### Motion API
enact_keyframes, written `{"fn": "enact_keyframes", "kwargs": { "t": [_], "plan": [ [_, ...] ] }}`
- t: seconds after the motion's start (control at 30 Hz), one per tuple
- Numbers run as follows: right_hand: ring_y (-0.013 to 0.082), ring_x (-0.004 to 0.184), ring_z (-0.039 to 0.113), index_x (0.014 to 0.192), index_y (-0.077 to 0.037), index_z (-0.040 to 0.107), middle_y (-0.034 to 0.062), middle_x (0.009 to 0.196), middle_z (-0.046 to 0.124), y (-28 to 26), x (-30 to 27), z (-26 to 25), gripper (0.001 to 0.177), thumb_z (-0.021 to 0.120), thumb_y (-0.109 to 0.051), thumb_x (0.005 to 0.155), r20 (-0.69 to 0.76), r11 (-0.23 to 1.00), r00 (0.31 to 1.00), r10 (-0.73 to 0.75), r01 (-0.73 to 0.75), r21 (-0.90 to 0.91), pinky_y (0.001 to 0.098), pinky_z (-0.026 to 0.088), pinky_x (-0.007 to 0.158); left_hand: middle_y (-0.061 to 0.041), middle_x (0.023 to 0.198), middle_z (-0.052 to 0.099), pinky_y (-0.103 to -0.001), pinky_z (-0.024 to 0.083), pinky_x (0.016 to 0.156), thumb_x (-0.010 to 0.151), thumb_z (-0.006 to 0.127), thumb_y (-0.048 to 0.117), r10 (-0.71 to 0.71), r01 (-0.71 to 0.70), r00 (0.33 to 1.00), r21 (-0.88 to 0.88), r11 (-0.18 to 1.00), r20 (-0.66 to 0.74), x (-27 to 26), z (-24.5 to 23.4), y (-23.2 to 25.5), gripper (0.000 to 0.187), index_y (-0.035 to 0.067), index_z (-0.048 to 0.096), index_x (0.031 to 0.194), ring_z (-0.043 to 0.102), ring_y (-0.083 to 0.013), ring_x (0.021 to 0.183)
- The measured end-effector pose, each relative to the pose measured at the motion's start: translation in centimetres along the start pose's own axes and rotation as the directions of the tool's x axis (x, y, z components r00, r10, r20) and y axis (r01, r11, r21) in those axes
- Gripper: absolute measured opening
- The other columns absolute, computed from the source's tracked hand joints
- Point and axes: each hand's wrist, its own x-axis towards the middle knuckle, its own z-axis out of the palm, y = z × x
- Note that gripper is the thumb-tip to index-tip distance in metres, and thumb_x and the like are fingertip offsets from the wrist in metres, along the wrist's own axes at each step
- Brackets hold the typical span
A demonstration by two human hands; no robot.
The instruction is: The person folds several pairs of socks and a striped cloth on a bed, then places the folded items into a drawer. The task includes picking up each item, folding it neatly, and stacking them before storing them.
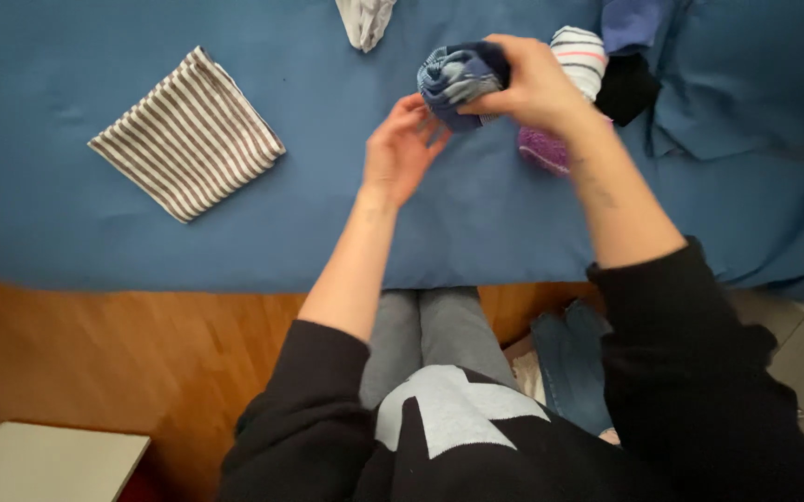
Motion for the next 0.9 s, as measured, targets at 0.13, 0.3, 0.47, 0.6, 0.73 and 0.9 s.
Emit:
{"fn": "enact_keyframes", "kwargs": {
  "t": [0.13, 0.3, 0.47, 0.6, 0.73, 0.9],
  "plan": [
    [0.0039, 0.093, 0.056, 0.102, -0.013, 0.055, -0.0071, 0.094, 0.057, -5.9, -2.9, -3.8, 0.044, 0.087, 0.000, 0.075, 0.188, 0.651, 0.981, 0.049, -0.174, 0.739, 0.0201, 0.052, 0.082, -0.001, 0.106, 0.071, -0.033, 0.048, 0.089, 0.102, 0.058, 0.027, -0.058, 0.030, 0.945, 0.090, 0.995, 0.323, -1.4, 3.9, 3.9, 0.023, 0.010, 0.068, 0.114, 0.063, -0.0137, 0.101],
    [0.0127, 0.090, 0.070, 0.102, -0.013, 0.056, 0.0009, 0.096, 0.071, -2.5, -4.6, -1.5, 0.051, 0.083, 0.011, 0.066, 0.200, 0.269, 0.979, 0.040, -0.203, 0.941, 0.0280, 0.059, 0.080, -0.004, 0.111, 0.075, -0.033, 0.054, 0.095, 0.105, 0.053, 0.042, -0.221, 0.093, 0.881, 0.305, 0.948, 0.418, -2.5, 7.1, 5.3, 0.041, 0.006, 0.071, 0.113, 0.068, -0.0137, 0.103],
    [0.0334, 0.111, 0.072, 0.121, 0.001, 0.065, 0.0166, 0.120, 0.073, -0.9, -4.6, 1.8, 0.054, 0.070, 0.004, 0.067, 0.058, -0.182, 0.998, 0.028, -0.052, 0.982, 0.0461, 0.059, 0.101, -0.006, 0.112, 0.074, -0.037, 0.054, 0.098, 0.105, 0.060, 0.029, -0.152, 0.125, 0.866, 0.087, 0.988, 0.476, -4.1, 8.1, 2.9, 0.029, 0.005, 0.069, 0.117, 0.068, -0.0166, 0.104],
    [0.0267, 0.098, 0.075, 0.115, -0.002, 0.071, 0.0118, 0.111, 0.077, -1.9, -3.8, 1.5, 0.053, 0.070, -0.002, 0.062, -0.019, -0.081, 0.974, 0.228, 0.039, 0.996, 0.0384, 0.061, 0.087, 0.003, 0.088, 0.070, -0.026, 0.052, 0.070, 0.099, 0.067, 0.020, 0.039, -0.090, 0.928, 0.120, 0.989, 0.372, -4.5, 10.6, 2.9, 0.009, 0.012, 0.066, 0.094, 0.063, -0.0060, 0.080],
    [0.0158, 0.078, 0.057, 0.088, -0.010, 0.059, 0.0006, 0.084, 0.060, -3.4, -2.4, 0.5, 0.037, 0.069, 0.005, 0.056, -0.300, 0.488, 0.874, 0.383, 0.084, 0.869, 0.0305, 0.046, 0.068, 0.006, 0.071, 0.031, -0.030, 0.030, 0.061, 0.091, 0.060, 0.019, 0.604, -0.524, 0.756, 0.787, 0.327, 0.252, -4.7, 12.0, 3.9, 0.028, 0.018, 0.037, 0.075, 0.029, -0.0097, 0.067],
    [0.0345, 0.088, 0.061, 0.104, -0.004, 0.056, 0.0129, 0.096, 0.062, -10.3, -3.3, 0.2, 0.035, 0.065, 0.003, 0.070, -0.682, 0.984, 0.711, -0.172, 0.152, -0.090, 0.0408, 0.046, 0.078, 0.000, 0.070, 0.029, -0.034, 0.030, 0.058, 0.088, 0.059, 0.008, 0.680, -0.517, 0.530, 0.829, -0.214, 0.506, -6.0, 12.7, 4.4, 0.030, 0.013, 0.030, 0.082, 0.024, -0.0183, 0.068]
  ]
}}
